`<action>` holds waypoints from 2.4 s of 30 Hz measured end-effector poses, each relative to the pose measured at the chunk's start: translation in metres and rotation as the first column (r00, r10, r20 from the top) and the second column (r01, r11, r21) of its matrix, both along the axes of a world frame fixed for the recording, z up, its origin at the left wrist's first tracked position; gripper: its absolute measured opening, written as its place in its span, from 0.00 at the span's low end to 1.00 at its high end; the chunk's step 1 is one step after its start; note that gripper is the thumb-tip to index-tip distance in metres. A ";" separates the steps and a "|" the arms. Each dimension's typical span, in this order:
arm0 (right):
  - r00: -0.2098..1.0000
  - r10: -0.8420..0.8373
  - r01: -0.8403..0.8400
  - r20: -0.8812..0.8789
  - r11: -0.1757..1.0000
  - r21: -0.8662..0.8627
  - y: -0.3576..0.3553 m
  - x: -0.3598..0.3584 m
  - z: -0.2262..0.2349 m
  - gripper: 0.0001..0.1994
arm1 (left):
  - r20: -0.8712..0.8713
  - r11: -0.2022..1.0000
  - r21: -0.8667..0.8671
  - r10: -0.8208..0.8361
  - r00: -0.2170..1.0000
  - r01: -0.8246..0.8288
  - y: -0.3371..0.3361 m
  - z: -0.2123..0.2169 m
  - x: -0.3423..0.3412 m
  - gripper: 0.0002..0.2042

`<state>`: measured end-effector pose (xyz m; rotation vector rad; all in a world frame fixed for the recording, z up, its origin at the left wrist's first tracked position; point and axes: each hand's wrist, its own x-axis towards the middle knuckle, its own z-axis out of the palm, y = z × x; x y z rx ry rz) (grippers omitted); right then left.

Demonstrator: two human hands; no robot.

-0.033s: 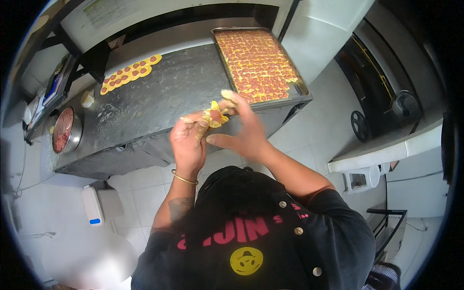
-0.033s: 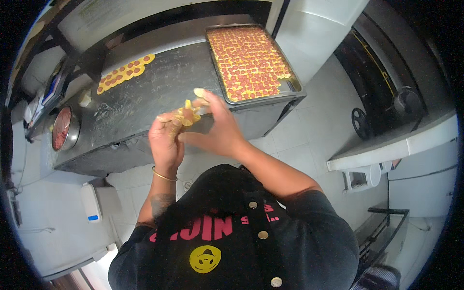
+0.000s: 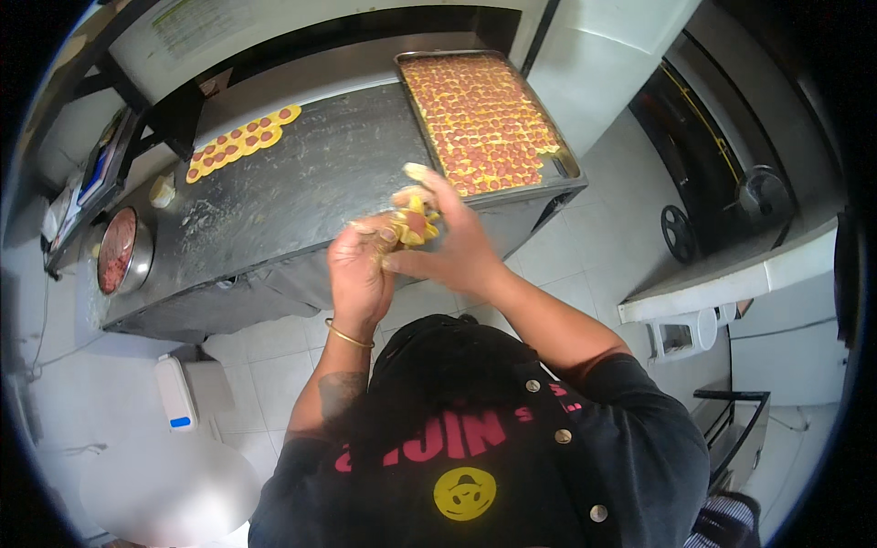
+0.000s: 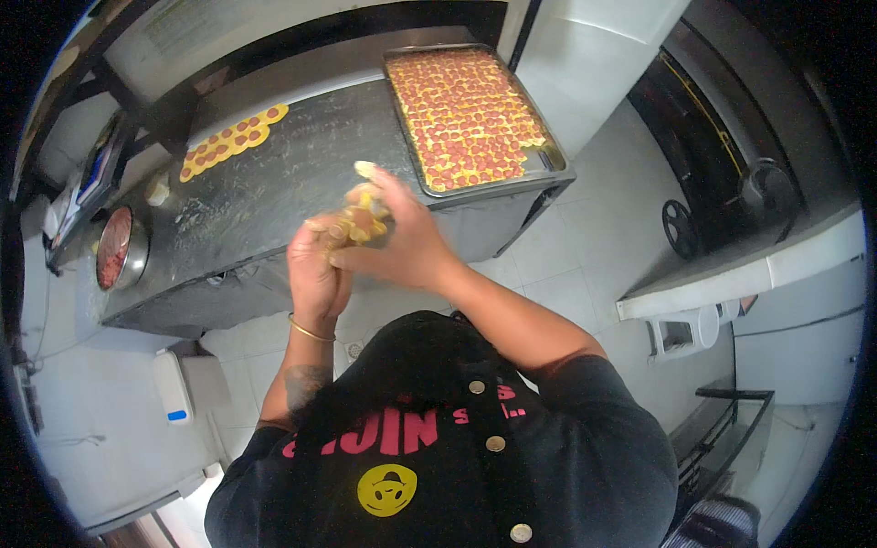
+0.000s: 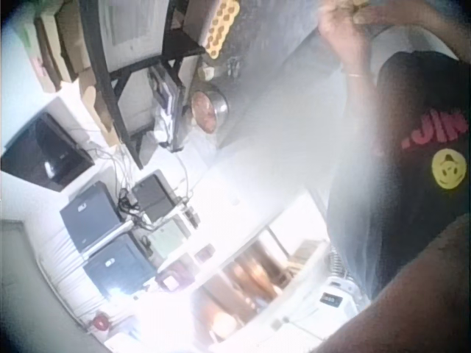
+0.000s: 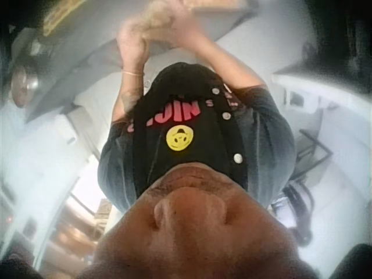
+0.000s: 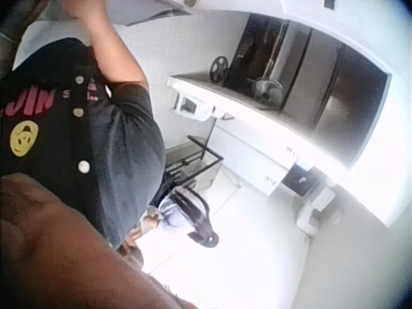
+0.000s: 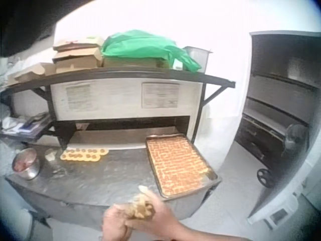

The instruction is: The person repeatedly picks up small yellow dough pieces and red meat portions, folds the dough around the meat, and places the assembled items onto a large metal tray. The process continues until the tray is nearly full.

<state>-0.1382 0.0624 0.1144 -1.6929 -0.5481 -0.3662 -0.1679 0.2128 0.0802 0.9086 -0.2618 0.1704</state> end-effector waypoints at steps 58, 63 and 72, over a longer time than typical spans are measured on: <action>0.891 -0.173 -0.323 -0.420 0.410 -0.853 -0.345 0.289 -0.161 0.20 | -0.677 0.974 0.180 0.223 0.701 -0.136 -0.233 -0.080 0.135 0.29; 0.890 -0.183 -0.306 -0.418 0.439 -0.845 -0.335 0.286 -0.157 0.23 | -0.650 0.967 0.218 0.246 0.719 -0.133 -0.221 -0.079 0.140 0.28; 0.875 -0.206 -0.237 -0.439 0.608 -0.757 -0.351 0.288 -0.173 0.20 | -0.622 0.955 0.252 0.284 0.730 -0.158 -0.170 -0.081 0.130 0.21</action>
